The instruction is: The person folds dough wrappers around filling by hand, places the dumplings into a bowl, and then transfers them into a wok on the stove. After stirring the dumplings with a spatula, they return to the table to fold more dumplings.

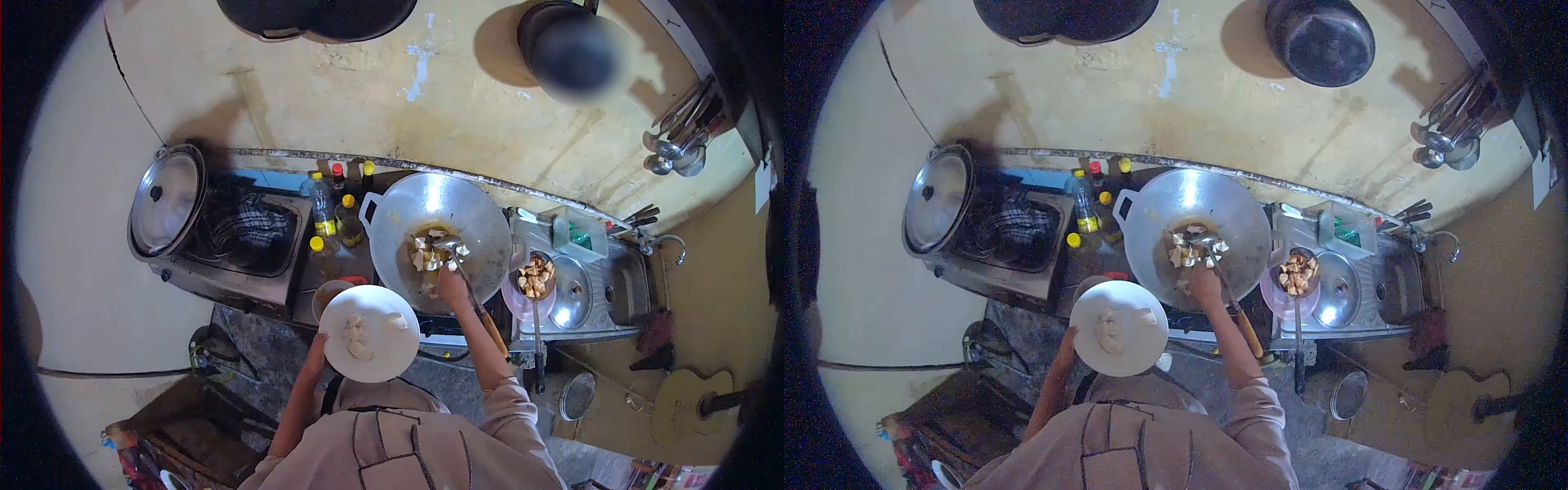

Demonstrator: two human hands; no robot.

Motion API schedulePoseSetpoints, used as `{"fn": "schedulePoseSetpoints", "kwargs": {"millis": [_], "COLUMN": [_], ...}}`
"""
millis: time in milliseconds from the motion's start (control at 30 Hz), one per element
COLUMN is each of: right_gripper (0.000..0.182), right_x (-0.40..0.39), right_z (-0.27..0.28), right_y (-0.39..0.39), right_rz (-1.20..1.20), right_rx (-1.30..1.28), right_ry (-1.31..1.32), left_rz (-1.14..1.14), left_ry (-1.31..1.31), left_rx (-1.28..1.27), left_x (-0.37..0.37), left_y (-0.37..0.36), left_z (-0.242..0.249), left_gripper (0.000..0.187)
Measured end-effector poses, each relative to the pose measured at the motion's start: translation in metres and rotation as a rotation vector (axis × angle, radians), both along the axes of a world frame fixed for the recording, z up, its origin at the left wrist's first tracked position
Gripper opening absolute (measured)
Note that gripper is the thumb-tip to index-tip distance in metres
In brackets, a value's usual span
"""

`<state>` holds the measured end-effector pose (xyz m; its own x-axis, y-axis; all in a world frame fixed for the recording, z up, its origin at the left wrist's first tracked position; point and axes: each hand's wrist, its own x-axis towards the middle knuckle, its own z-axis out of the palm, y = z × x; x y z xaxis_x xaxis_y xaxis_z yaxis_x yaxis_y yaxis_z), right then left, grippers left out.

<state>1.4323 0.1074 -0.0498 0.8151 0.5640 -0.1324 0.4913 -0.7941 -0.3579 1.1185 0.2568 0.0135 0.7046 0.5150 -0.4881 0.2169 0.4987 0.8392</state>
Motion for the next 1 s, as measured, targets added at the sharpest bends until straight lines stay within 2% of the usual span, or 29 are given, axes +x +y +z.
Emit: {"fn": "schedulePoseSetpoints", "kwargs": {"millis": [100, 200, 267, 433, 700, 800, 900, 967, 1000], "right_gripper": [0.025, 0.016, 0.013, 0.013, 0.014, 0.013, 0.015, 0.018, 0.022], "right_x": [0.000, -0.002, -0.003, -0.003, -0.004, -0.015, -0.032, -0.064, -0.076], "right_z": [0.008, 0.016, 0.016, 0.018, 0.039, 0.087, 0.118, 0.146, 0.144], "right_y": [0.007, 0.013, 0.013, 0.015, 0.006, 0.000, -0.005, -0.007, -0.008], "right_rz": [-0.096, -0.136, -0.085, -0.016, 0.019, 0.002, 0.181, 0.283, 0.436], "right_rx": [-0.091, -0.187, -0.214, -0.244, -0.306, -0.096, 0.456, 0.581, 0.497], "right_ry": [0.051, -0.049, -0.105, -0.206, -0.271, -0.256, -0.033, 0.353, 0.188], "left_rz": [0.023, 0.045, 0.038, 0.015, -0.014, -0.048, -0.037, -0.086, -0.114], "left_ry": [0.026, 0.004, 0.001, 0.040, -0.015, -0.094, -0.103, -0.133, -0.147], "left_rx": [-0.034, -0.006, -0.017, -0.031, -0.053, -0.059, -0.119, -0.098, -0.087], "left_x": [-0.002, -0.003, -0.007, 0.001, -0.001, -0.001, 0.001, 0.006, 0.007], "left_y": [-0.002, -0.003, 0.002, -0.003, -0.002, 0.002, 0.000, -0.001, -0.001], "left_z": [0.009, 0.007, -0.018, 0.016, 0.017, 0.004, 0.005, 0.005, 0.004], "left_gripper": [0.052, 0.052, 0.052, 0.053, 0.052, 0.051, 0.050, 0.053, 0.054]}}
